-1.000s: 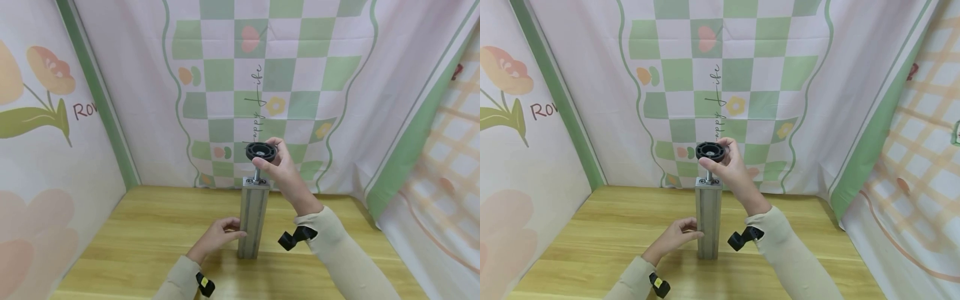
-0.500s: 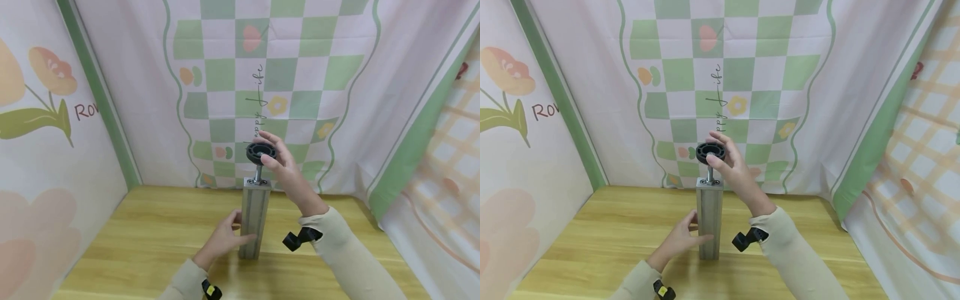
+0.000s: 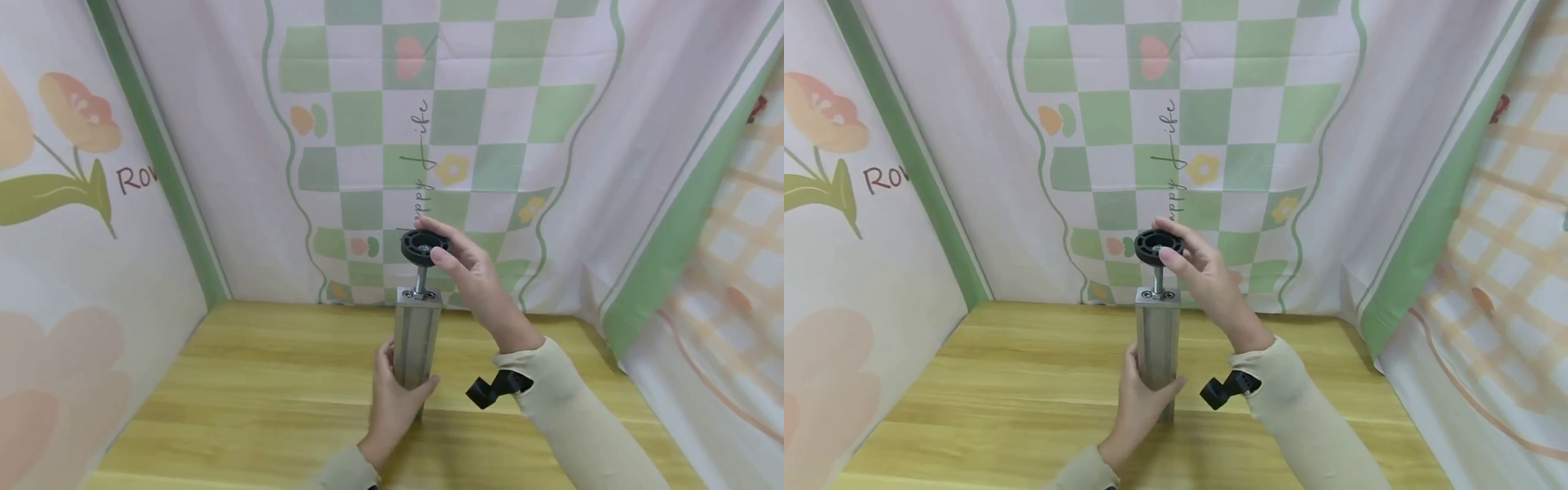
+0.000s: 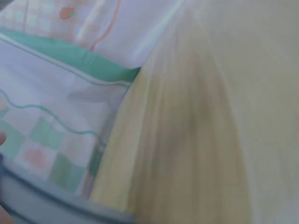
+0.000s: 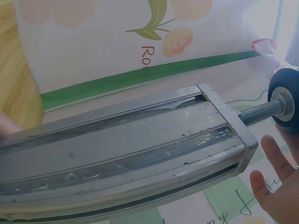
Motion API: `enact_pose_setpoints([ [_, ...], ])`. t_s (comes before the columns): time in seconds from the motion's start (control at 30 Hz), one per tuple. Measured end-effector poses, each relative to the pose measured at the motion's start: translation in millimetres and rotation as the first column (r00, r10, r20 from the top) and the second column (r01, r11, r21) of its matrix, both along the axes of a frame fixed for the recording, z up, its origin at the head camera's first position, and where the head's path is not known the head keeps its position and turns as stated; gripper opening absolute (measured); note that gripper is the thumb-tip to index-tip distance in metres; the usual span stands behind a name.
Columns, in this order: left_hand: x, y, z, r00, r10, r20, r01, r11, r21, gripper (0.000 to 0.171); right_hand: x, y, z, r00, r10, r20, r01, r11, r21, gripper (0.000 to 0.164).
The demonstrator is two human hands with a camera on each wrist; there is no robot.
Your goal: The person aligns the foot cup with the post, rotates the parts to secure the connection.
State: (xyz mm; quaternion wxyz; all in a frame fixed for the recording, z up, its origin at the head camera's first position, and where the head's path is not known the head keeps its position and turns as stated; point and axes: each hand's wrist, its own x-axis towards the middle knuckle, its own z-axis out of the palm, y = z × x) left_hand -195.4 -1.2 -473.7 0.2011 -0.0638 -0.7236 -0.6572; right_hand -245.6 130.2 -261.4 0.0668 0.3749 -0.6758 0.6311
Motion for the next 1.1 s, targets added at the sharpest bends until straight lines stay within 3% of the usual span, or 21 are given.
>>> enact_pose_setpoints([
  [0.2,1.5,15,-11.0,0.993,0.114,0.007,-0.114,0.991,0.073,0.092,2.3,-1,-1.1,0.999,0.002,0.034,-0.001,1.0,-0.029,0.048],
  [0.37,0.3,23,-12.0,0.989,0.149,0.009,-0.149,0.98,0.134,0.087,4.7,-2,-1.6,0.999,-0.028,0.036,0.03,0.998,-0.051,0.049],
  [0.73,-5.7,20,-12.4,1.0,0.024,-0.015,-0.021,0.984,0.178,0.074,9.8,0,4.1,0.988,-0.152,0.018,0.151,0.988,0.046,0.046],
  [0.9,-5.8,16,-10.5,1.0,-0.004,0.002,0.003,0.99,0.142,0.074,10.4,1,5.9,0.983,-0.181,0.015,0.18,0.982,0.06,0.046],
  [1.1,-2.8,6,-6.5,0.998,-0.06,0.018,0.059,0.998,0.025,0.074,11.4,10,5.7,0.975,-0.218,0.051,0.215,0.975,0.062,0.047],
])
